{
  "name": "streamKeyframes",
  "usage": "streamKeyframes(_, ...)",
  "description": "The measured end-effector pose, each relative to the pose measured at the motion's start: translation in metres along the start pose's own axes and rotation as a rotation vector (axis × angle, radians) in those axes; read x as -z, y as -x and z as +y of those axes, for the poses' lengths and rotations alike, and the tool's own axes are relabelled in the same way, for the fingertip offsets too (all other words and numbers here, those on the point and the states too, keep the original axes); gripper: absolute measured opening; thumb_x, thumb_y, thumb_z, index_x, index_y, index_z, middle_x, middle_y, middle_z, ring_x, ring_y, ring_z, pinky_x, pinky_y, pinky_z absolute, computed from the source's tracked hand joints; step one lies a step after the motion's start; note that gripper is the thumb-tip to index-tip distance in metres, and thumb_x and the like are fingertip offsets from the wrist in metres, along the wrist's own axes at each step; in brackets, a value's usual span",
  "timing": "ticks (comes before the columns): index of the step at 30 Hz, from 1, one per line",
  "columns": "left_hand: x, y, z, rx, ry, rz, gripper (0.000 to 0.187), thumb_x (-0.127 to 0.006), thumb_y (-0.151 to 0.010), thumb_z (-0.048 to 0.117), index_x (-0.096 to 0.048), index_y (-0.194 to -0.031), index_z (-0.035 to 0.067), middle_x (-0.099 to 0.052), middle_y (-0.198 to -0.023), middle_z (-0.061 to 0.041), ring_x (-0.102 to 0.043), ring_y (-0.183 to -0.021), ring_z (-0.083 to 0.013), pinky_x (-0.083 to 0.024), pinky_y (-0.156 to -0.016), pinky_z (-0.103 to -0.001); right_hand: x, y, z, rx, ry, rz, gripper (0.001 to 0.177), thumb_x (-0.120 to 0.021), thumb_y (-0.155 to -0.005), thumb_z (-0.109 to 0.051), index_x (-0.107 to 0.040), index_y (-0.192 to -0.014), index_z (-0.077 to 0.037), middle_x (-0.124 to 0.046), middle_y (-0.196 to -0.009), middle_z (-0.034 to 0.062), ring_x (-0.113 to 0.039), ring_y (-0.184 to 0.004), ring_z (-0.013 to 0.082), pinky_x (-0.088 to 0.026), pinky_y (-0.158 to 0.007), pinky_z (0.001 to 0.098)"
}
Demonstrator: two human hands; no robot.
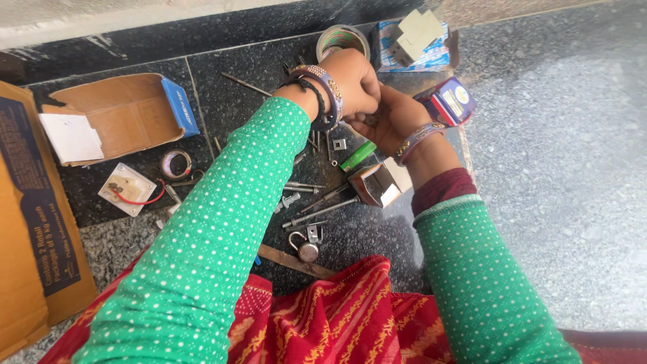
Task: The person sits on a tiled floor and sorts scattered hardware including drill bits, washers, and screws. They open a small box, place washers inside, and continue picking up and arranging the items on the floor.
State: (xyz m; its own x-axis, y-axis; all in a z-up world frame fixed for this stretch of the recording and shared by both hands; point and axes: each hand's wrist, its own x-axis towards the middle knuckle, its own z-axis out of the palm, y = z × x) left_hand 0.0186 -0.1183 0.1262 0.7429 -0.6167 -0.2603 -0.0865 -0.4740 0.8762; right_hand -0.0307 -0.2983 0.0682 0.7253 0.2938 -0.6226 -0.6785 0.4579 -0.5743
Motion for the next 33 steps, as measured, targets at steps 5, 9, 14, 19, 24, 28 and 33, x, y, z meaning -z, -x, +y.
streamKeyframes(5,0.003,0.011,0.028,-0.032,-0.131,0.05,0.01,-0.074,-0.079,0.013,-0.078,-0.083,0.006,-0.078,-0.073,-0.006,-0.077,-0.065,-0.0116,-0.062,-0.066,-0.028,0.017,0.026,-0.006,-0.123,0.137,0.188,0.04,-0.055,-0.104,-0.032,-0.061,-0.117,0.005,-0.068,-0.104,0.0182,-0.071,-0.096,0.0329,-0.06,-0.091,0.0451)
streamKeyframes(9,0.004,0.021,0.056,0.008,-0.296,0.042,0.013,-0.072,-0.08,0.017,-0.077,-0.086,0.007,-0.076,-0.074,-0.007,-0.077,-0.066,-0.0139,-0.061,-0.068,-0.03,0.022,0.049,-0.012,-0.241,0.222,0.282,0.047,-0.054,-0.103,-0.037,-0.063,-0.113,0.008,-0.07,-0.104,0.0208,-0.072,-0.096,0.0328,-0.062,-0.09,0.0468)
streamKeyframes(14,-0.001,0.035,0.079,0.017,-0.382,0.02,0.017,-0.071,-0.083,0.02,-0.077,-0.091,0.006,-0.078,-0.077,-0.008,-0.077,-0.068,-0.0141,-0.06,-0.07,-0.03,0.018,0.078,-0.008,-0.194,0.527,0.41,0.047,-0.051,-0.103,-0.038,-0.066,-0.112,0.005,-0.073,-0.102,0.0196,-0.074,-0.089,0.0342,-0.063,-0.079,0.0443)
streamKeyframes(19,0.001,0.06,0.086,0.066,-0.312,0.028,0.018,-0.072,-0.084,0.019,-0.077,-0.093,0.004,-0.079,-0.081,-0.007,-0.078,-0.071,-0.0116,-0.062,-0.069,-0.028,0.014,0.097,0.006,-0.154,0.696,0.485,0.03,-0.061,-0.099,-0.022,-0.07,-0.114,0.002,-0.075,-0.101,0.0144,-0.074,-0.086,0.027,-0.061,-0.072,0.0375)
streamKeyframes(24,0.016,0.095,0.082,0.186,-0.259,0.063,0.017,-0.071,-0.086,0.02,-0.078,-0.094,0.007,-0.079,-0.083,-0.005,-0.076,-0.072,-0.0116,-0.062,-0.07,-0.028,-0.003,0.106,0.015,-0.111,0.708,0.506,0.032,-0.055,-0.101,-0.031,-0.07,-0.112,-0.005,-0.076,-0.101,0.007,-0.074,-0.085,0.0199,-0.06,-0.069,0.0333)
streamKeyframes(28,0.034,0.133,0.053,0.278,-0.518,0.084,0.021,-0.068,-0.09,0.023,-0.082,-0.096,0.009,-0.079,-0.09,-0.006,-0.076,-0.081,-0.0179,-0.061,-0.082,-0.037,-0.032,0.105,0.011,0.023,0.674,0.425,0.037,-0.053,-0.104,-0.033,-0.069,-0.112,-0.002,-0.075,-0.101,0.0105,-0.074,-0.088,0.0237,-0.06,-0.073,0.0368)
streamKeyframes(33,0.054,0.18,-0.015,0.557,-0.639,0.123,0.025,-0.075,-0.086,0.028,-0.082,-0.101,0.009,-0.076,-0.101,-0.012,-0.074,-0.091,-0.0276,-0.058,-0.089,-0.043,-0.07,0.082,0.024,0.063,0.632,0.239,0.037,-0.054,-0.102,-0.035,-0.07,-0.112,-0.003,-0.078,-0.104,0.011,-0.078,-0.091,0.0253,-0.062,-0.076,0.038)
